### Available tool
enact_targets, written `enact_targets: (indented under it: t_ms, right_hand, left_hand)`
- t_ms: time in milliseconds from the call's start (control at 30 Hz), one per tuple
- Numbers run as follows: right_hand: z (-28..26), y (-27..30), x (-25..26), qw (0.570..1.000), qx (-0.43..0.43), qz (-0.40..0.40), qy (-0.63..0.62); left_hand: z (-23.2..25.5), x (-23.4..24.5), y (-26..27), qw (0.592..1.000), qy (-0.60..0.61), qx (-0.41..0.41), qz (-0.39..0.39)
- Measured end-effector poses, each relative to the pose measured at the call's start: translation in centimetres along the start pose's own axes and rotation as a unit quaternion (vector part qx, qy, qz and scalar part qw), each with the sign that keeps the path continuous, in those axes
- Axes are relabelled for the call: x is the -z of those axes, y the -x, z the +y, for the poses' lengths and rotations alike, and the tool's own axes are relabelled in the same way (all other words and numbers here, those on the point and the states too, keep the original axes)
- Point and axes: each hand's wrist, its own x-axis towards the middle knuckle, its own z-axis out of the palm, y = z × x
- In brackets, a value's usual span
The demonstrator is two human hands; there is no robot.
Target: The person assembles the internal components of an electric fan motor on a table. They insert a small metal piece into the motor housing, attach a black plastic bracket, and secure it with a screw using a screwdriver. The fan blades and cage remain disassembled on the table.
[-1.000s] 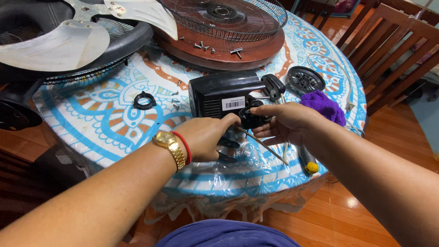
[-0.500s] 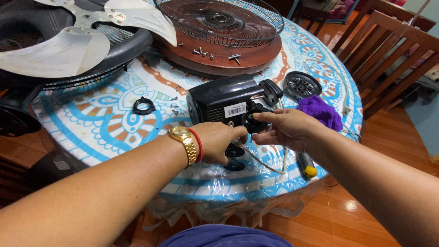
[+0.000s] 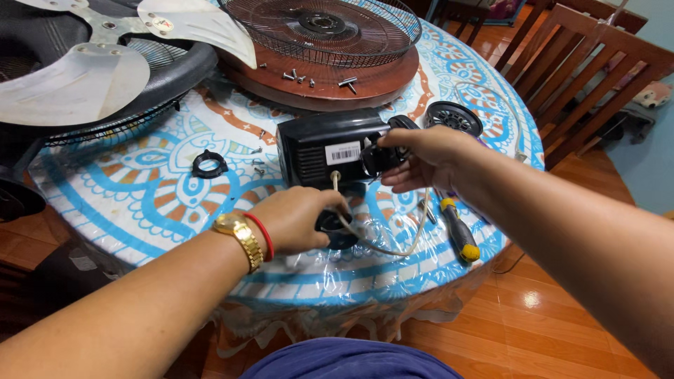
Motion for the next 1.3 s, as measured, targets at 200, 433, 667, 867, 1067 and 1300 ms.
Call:
enact_targets:
  t_ms: [200,433,667,867,1067,1300]
  right_hand:
    - [-3.4,-2.8,1.7,0.999,-0.047,-0.002,0.026]
    - [-6.0,-5.4,2.9,0.998,-0.050,0.016,0.039]
    - [-7.7,-5.4,2.7,0.998,-0.029,0.029,0.042]
    - [-6.3,-4.5,3.1,0.999,-0.021,-0.004,0.028]
    - [-4.8,-4.2,1.7,0.995,0.026,0.064,0.069]
    - [-5.1,-3.8,1.3,0.994,0.026,0.074,0.081]
  left_hand:
    - [-1.9,2.0,-0.3,0.995,0.089,-0.005,0.048]
    - [-3.8,-0.6,2.4,0.996,-0.039,0.002,0.086]
    - [-4.2,-2.6,2.8,0.992,-0.063,-0.017,0.109]
    - [-4.9,-1.1,2.9,0.998,0.007,0.000,0.070]
    - [-5.2,0.5,1.2,0.976,0.033,0.029,0.215]
    - [-1.9,2.9,-6.9,0.892,0.021,-0.153,0.425]
